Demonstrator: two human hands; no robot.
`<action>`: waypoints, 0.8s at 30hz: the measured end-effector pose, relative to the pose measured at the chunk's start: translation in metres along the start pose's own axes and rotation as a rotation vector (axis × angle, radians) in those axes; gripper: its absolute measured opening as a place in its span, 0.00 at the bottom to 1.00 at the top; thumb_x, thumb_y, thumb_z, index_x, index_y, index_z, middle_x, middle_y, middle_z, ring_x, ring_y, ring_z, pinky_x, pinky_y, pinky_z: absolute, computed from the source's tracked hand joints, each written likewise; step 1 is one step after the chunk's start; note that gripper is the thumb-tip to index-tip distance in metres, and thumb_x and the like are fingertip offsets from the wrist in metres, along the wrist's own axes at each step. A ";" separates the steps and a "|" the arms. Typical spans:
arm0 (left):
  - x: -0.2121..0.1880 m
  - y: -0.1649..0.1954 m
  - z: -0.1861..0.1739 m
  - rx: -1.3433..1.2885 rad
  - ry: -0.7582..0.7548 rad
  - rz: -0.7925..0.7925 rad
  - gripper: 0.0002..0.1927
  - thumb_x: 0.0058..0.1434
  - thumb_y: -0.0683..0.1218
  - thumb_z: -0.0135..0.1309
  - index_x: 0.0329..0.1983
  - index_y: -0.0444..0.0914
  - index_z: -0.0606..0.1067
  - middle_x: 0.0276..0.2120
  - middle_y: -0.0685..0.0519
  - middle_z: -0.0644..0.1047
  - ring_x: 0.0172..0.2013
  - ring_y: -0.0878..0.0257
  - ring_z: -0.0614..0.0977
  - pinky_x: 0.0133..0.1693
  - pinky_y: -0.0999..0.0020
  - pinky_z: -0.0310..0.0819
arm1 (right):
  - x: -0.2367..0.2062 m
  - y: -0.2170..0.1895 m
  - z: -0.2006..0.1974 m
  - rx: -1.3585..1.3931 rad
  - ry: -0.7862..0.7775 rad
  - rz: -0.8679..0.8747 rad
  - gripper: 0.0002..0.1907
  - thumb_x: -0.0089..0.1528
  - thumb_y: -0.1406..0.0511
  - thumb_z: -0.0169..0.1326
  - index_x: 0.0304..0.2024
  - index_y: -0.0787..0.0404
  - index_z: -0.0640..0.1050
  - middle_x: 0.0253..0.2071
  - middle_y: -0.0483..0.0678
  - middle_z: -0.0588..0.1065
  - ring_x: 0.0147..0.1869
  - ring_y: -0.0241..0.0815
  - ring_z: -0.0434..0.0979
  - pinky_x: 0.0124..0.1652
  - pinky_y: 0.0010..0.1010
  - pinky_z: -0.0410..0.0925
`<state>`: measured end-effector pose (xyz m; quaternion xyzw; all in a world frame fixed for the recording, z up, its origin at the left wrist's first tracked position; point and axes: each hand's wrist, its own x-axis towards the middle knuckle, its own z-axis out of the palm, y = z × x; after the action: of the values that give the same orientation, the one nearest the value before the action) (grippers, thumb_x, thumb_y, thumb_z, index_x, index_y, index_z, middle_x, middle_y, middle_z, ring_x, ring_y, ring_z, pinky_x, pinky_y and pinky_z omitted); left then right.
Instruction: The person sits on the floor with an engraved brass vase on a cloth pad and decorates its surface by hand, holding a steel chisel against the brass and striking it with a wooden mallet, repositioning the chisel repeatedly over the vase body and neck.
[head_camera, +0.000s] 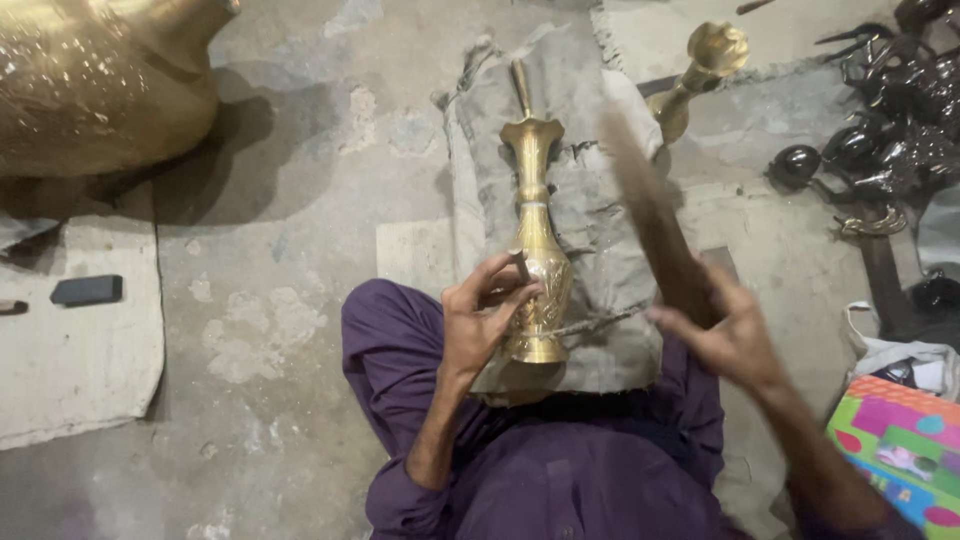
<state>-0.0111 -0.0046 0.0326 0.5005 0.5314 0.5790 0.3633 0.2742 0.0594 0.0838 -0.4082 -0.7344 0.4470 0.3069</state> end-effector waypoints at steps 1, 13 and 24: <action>0.000 0.001 0.000 0.006 -0.004 0.008 0.24 0.61 0.41 0.66 0.60 0.38 0.76 0.41 0.47 0.86 0.42 0.61 0.89 0.44 0.67 0.87 | 0.004 -0.006 -0.009 -0.069 0.026 -0.054 0.32 0.60 0.67 0.64 0.65 0.68 0.69 0.53 0.53 0.78 0.55 0.49 0.80 0.56 0.35 0.73; -0.004 -0.005 0.000 0.037 -0.007 0.090 0.26 0.63 0.40 0.64 0.64 0.39 0.72 0.43 0.45 0.85 0.45 0.60 0.89 0.45 0.66 0.88 | 0.039 -0.052 -0.045 -1.410 -0.239 -0.039 0.32 0.65 0.49 0.60 0.71 0.27 0.67 0.38 0.37 0.78 0.28 0.37 0.78 0.27 0.31 0.74; -0.005 0.003 0.004 0.102 0.015 0.103 0.23 0.62 0.39 0.64 0.60 0.37 0.74 0.41 0.47 0.85 0.43 0.59 0.89 0.43 0.66 0.89 | 0.053 -0.120 -0.055 -1.075 -0.006 -0.491 0.34 0.61 0.62 0.60 0.69 0.44 0.68 0.46 0.49 0.80 0.39 0.42 0.80 0.36 0.31 0.74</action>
<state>-0.0055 -0.0092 0.0340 0.5408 0.5364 0.5726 0.3031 0.2551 0.0959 0.2195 -0.3232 -0.9318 -0.0711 0.1492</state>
